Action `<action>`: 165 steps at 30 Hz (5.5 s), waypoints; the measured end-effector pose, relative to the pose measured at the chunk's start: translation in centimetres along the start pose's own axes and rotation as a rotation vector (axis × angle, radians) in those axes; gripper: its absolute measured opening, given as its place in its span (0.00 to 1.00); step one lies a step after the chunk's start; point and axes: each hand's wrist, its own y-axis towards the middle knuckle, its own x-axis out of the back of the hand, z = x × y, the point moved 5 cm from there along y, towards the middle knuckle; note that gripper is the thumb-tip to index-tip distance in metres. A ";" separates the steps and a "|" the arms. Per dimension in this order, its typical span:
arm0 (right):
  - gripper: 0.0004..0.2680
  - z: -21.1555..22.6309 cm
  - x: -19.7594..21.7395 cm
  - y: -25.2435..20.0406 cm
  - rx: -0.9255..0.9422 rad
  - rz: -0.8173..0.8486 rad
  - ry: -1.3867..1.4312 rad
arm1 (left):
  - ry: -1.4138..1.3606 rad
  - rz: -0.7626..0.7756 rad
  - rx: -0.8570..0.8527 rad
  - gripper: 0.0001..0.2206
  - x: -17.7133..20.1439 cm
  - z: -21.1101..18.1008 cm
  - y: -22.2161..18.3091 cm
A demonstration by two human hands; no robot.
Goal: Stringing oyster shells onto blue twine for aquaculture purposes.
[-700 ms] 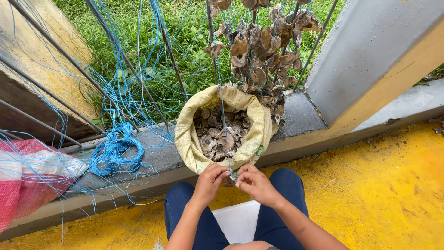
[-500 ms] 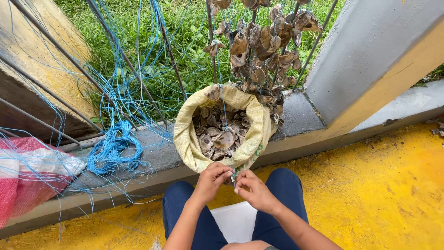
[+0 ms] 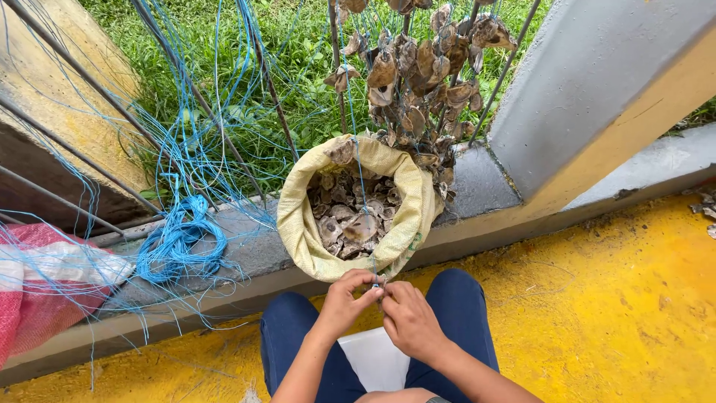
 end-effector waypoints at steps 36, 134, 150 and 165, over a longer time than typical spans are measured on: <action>0.07 -3.1 -0.4 0.4 -0.167 0.248 -0.071 | 0.215 -0.127 0.309 0.11 -2.1 -1.2 1.3; 0.09 -6.1 9.3 35.0 -0.295 -0.194 0.957 | 0.420 -0.607 -0.249 0.12 14.7 -17.6 15.5; 0.07 -18.1 12.4 18.6 -0.487 -0.224 1.250 | 0.582 -0.250 -0.106 0.10 15.3 -8.1 6.7; 0.13 -8.4 -2.1 12.3 -0.413 0.315 0.840 | -1.029 -0.572 -0.157 0.08 9.5 -6.1 11.1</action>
